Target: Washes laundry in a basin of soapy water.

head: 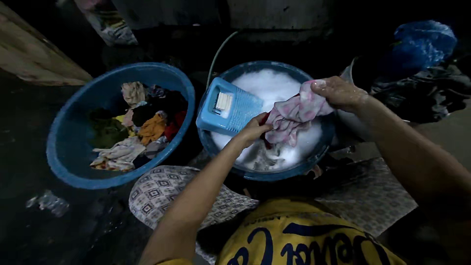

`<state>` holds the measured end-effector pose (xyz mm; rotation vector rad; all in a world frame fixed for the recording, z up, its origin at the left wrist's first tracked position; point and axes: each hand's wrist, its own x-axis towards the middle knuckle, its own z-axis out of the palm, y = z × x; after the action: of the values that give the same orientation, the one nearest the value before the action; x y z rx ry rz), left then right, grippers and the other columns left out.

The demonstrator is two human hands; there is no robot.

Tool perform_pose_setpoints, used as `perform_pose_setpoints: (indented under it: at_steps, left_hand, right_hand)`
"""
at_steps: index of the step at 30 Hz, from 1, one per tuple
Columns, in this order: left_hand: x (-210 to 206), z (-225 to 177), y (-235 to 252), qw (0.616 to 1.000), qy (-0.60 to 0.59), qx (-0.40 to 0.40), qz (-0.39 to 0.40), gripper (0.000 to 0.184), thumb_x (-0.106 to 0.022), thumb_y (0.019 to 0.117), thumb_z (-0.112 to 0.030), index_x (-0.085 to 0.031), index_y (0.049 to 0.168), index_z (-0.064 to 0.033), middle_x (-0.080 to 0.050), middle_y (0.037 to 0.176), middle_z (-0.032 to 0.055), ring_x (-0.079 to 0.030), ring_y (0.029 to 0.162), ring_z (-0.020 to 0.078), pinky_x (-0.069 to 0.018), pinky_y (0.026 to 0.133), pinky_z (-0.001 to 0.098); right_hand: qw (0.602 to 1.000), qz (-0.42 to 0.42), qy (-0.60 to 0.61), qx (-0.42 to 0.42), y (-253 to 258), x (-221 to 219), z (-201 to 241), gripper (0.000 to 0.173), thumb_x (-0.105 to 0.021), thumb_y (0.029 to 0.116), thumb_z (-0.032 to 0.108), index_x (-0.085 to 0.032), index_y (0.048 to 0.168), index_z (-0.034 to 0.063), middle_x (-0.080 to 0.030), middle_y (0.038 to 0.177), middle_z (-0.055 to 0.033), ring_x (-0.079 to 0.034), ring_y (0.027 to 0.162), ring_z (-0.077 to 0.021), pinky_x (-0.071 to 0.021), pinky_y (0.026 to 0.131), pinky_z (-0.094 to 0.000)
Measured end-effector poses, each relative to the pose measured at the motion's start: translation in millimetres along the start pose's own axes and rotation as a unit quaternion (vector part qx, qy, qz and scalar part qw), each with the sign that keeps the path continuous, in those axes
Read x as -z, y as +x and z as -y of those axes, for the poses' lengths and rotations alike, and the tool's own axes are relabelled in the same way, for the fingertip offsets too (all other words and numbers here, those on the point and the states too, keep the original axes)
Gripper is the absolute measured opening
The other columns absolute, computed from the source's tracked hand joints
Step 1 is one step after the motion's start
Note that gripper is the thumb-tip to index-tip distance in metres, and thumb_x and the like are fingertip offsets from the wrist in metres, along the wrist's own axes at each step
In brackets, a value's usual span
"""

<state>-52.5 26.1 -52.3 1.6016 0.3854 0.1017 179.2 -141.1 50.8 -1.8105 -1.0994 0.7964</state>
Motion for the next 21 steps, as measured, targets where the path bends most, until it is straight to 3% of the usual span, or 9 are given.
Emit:
perform_pose_setpoints:
  at_steps: [3,5,8,11,14,15,17,19,21]
  left_hand:
    - [5,19,-4,0.999,-0.040,-0.002,-0.021,0.041,-0.064,0.0916,0.000,-0.057,0.131,-0.0048,-0.068,0.113,0.0077,-0.066,0.094,0.0123,-0.0575,0.083,0.0340]
    - [10,17,-10,0.995,-0.075,0.039,-0.052,0.032,-0.061,0.0941,0.002,-0.057,0.126,-0.0006,-0.067,0.104,0.0076,-0.065,0.088,0.0123,-0.0571,0.080,0.0335]
    - [31,21,-19,0.983,-0.124,0.070,-0.114,0.030,-0.057,0.0992,-0.005,-0.056,0.129,-0.0029,-0.067,0.100,0.0070,-0.067,0.085,0.0137,-0.0590,0.078,0.0356]
    - [49,23,-23,0.983,-0.092,0.101,-0.120,0.029,-0.056,0.1032,-0.013,-0.057,0.131,-0.0067,-0.069,0.101,0.0071,-0.068,0.085,0.0153,-0.0594,0.078,0.0372]
    - [45,37,-18,0.982,0.104,0.150,-0.040,0.035,-0.060,0.1021,-0.011,-0.057,0.135,0.0023,-0.066,0.119,0.0206,-0.065,0.105,0.0280,-0.0528,0.095,0.0487]
    - [37,46,-15,0.965,0.205,0.162,0.009,0.032,-0.062,0.1006,-0.011,-0.060,0.129,0.0042,-0.065,0.118,0.0236,-0.064,0.108,0.0324,-0.0503,0.097,0.0531]
    - [14,71,-9,0.896,0.372,0.208,0.122,0.036,-0.065,0.0991,-0.018,-0.064,0.129,0.0009,-0.064,0.126,0.0265,-0.061,0.120,0.0414,-0.0445,0.103,0.0631]
    - [-14,91,-6,0.827,0.450,0.266,0.208,0.042,-0.061,0.1008,-0.023,-0.060,0.135,0.0015,-0.058,0.138,0.0286,-0.053,0.131,0.0462,-0.0380,0.107,0.0681]
    - [-39,91,-8,0.771,0.490,0.339,0.225,0.041,-0.053,0.1046,-0.024,-0.060,0.130,0.0074,-0.057,0.139,0.0296,-0.052,0.132,0.0466,-0.0388,0.105,0.0682]
  right_hand:
    - [0.985,-0.126,0.109,-0.040,5,6,-37,0.035,-0.045,0.1092,0.034,-0.065,0.115,0.0054,-0.069,0.090,-0.0015,-0.067,0.078,-0.0082,-0.0596,0.074,-0.0317]
    - [0.959,-0.195,0.189,-0.074,4,13,-45,0.035,-0.044,0.1098,0.039,-0.058,0.123,0.0098,-0.065,0.096,0.0011,-0.065,0.083,-0.0068,-0.0585,0.077,-0.0297]
    - [0.944,-0.246,0.180,-0.128,2,14,-69,0.044,-0.046,0.1082,0.045,-0.057,0.128,0.0080,-0.064,0.099,-0.0020,-0.064,0.081,-0.0092,-0.0577,0.073,-0.0314]
    - [0.941,-0.284,0.127,-0.131,7,-2,-97,0.048,-0.044,0.1065,0.053,-0.062,0.114,0.0082,-0.061,0.086,-0.0008,-0.058,0.068,-0.0083,-0.0531,0.063,-0.0308]
    - [0.969,-0.191,0.031,-0.154,5,-39,-109,0.050,-0.047,0.1087,0.042,-0.060,0.131,-0.0017,-0.066,0.114,-0.0209,-0.065,0.097,-0.0282,-0.0541,0.087,-0.0509]
    - [0.979,-0.123,-0.024,-0.162,6,-57,-120,0.047,-0.049,0.1091,0.036,-0.058,0.133,-0.0037,-0.064,0.119,-0.0257,-0.065,0.103,-0.0347,-0.0527,0.092,-0.0552]
    - [0.971,0.079,-0.161,-0.157,8,-99,-148,0.041,-0.056,0.1065,0.024,-0.060,0.134,-0.0052,-0.063,0.129,-0.0301,-0.062,0.118,-0.0432,-0.0475,0.103,-0.0594]
    - [0.917,0.271,-0.250,-0.151,1,-143,-152,0.044,-0.057,0.1043,0.020,-0.054,0.141,-0.0054,-0.055,0.141,-0.0304,-0.052,0.133,-0.0449,-0.0380,0.112,-0.0612]
    - [0.887,0.324,-0.294,-0.147,-18,-165,-138,0.047,-0.043,0.1105,0.020,-0.045,0.149,-0.0050,-0.046,0.153,-0.0282,-0.041,0.145,-0.0435,-0.0301,0.119,-0.0602]
